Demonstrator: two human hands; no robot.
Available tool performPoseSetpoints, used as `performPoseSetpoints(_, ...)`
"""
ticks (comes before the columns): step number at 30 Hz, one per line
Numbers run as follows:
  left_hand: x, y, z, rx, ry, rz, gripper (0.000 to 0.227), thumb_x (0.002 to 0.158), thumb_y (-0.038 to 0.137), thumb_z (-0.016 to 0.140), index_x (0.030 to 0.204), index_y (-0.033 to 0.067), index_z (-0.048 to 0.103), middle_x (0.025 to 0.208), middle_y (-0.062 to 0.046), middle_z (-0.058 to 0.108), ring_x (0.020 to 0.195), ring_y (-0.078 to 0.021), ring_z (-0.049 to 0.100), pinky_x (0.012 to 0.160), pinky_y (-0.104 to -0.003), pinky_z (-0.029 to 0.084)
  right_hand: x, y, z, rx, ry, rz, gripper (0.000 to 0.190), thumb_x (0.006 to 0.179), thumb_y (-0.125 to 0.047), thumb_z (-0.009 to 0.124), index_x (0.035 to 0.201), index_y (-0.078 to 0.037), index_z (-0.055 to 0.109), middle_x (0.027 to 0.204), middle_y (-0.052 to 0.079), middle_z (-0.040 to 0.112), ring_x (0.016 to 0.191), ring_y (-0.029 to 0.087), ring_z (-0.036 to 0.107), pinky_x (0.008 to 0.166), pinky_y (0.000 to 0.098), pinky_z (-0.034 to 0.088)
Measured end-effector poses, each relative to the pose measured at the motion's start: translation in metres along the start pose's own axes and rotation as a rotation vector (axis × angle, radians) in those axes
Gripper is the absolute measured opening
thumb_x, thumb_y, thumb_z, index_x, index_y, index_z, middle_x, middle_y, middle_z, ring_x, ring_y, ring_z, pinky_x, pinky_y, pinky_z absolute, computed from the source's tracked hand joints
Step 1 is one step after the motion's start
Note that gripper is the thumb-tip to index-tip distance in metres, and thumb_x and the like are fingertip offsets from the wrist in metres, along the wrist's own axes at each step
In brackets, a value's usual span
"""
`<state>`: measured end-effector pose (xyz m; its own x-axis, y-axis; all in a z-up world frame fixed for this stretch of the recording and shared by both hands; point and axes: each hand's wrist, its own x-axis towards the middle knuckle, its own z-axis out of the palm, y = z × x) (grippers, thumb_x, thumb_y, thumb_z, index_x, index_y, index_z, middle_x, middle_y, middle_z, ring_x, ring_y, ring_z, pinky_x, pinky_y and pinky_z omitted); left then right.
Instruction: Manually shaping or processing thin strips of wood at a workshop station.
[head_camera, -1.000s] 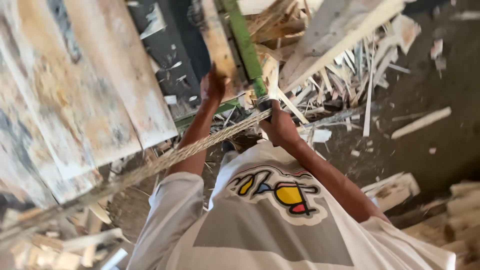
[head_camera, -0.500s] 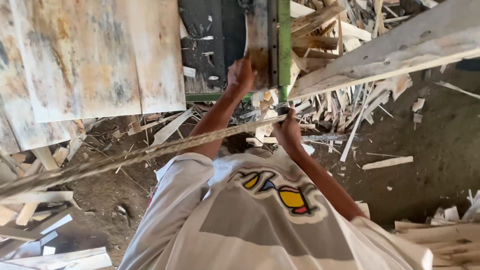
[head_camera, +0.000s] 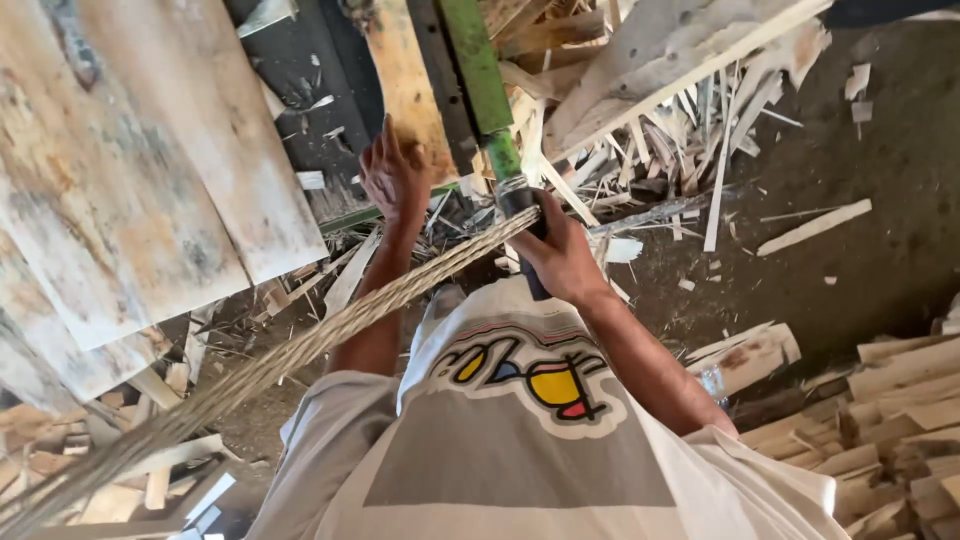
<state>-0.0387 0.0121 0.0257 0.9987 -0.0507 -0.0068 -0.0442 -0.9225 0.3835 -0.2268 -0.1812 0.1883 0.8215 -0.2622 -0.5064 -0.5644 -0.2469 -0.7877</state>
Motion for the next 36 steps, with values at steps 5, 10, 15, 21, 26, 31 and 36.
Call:
performPoseSetpoints(5,-0.013,-0.017,0.031,-0.038,0.099,0.133,0.055,0.102,0.041,0.061,0.149,0.0141,0.053,0.153,-0.013,0.053,0.139,-0.0364,0.047,0.116,-0.059,0.032,0.064,0.090,0.013,0.696,-0.189,-0.268,0.067,0.096,-0.023,0.069,0.153,0.004,0.046,0.137,0.016,0.062,0.118,0.022,0.060,0.097,0.0384,0.049)
performPoseSetpoints(10,-0.012,-0.009,0.020,-0.048,0.161,0.214,0.067,0.102,0.053,0.062,0.153,0.0131,0.050,0.159,-0.017,0.045,0.142,-0.0404,0.042,0.119,-0.060,0.028,0.217,0.250,0.095,0.050,0.233,-0.177,0.050,0.095,-0.015,0.062,0.143,-0.003,0.055,0.105,0.014,0.076,0.095,0.023,0.071,0.084,0.0371,0.056)
performPoseSetpoints(15,-0.012,-0.006,0.014,-0.016,0.147,0.195,0.097,0.090,0.068,0.067,0.157,0.0045,0.039,0.157,-0.023,0.043,0.141,-0.0424,0.041,0.116,-0.060,0.027,0.354,0.289,0.146,0.285,0.142,-0.132,0.037,0.106,-0.024,0.045,0.134,-0.006,0.063,0.109,0.011,0.076,0.096,0.022,0.072,0.081,0.0372,0.058)
performPoseSetpoints(21,-0.010,-0.001,0.012,0.003,0.082,0.148,0.100,0.087,0.073,0.061,0.156,0.0038,0.037,0.154,-0.022,0.044,0.140,-0.0401,0.041,0.115,-0.060,0.027,0.411,0.303,0.156,1.275,-0.089,-0.027,0.042,0.104,-0.030,0.045,0.127,-0.001,0.065,0.109,0.013,0.075,0.093,0.027,0.075,0.082,0.0417,0.064)
performPoseSetpoints(26,-0.009,-0.002,0.007,0.001,0.095,0.133,0.098,0.089,0.072,0.060,0.157,0.0050,0.035,0.154,-0.020,0.043,0.140,-0.0378,0.040,0.116,-0.058,0.026,0.341,0.142,0.077,0.761,-0.099,-0.072,0.041,0.109,-0.032,0.045,0.123,0.000,0.066,0.102,0.018,0.072,0.082,0.025,0.064,0.069,0.0397,0.054)
performPoseSetpoints(31,-0.011,0.000,0.003,-0.001,0.063,0.143,0.100,0.088,0.070,0.060,0.158,0.0051,0.030,0.155,-0.018,0.039,0.142,-0.0360,0.036,0.116,-0.056,0.023,0.330,0.117,0.006,0.155,0.001,-0.150,0.043,0.116,-0.035,0.044,0.119,0.001,0.068,0.094,0.024,0.067,0.068,0.023,0.051,0.053,0.0374,0.042)
performPoseSetpoints(36,-0.010,0.003,-0.003,-0.015,-0.028,0.104,0.104,0.087,0.070,0.061,0.159,0.0039,0.024,0.157,-0.015,0.036,0.141,-0.0341,0.034,0.118,-0.055,0.021,0.345,0.132,-0.042,0.684,-0.118,-0.458,0.018,0.112,-0.015,0.062,0.113,0.001,0.070,0.102,0.013,0.076,0.058,0.011,0.049,0.045,0.0237,0.038)
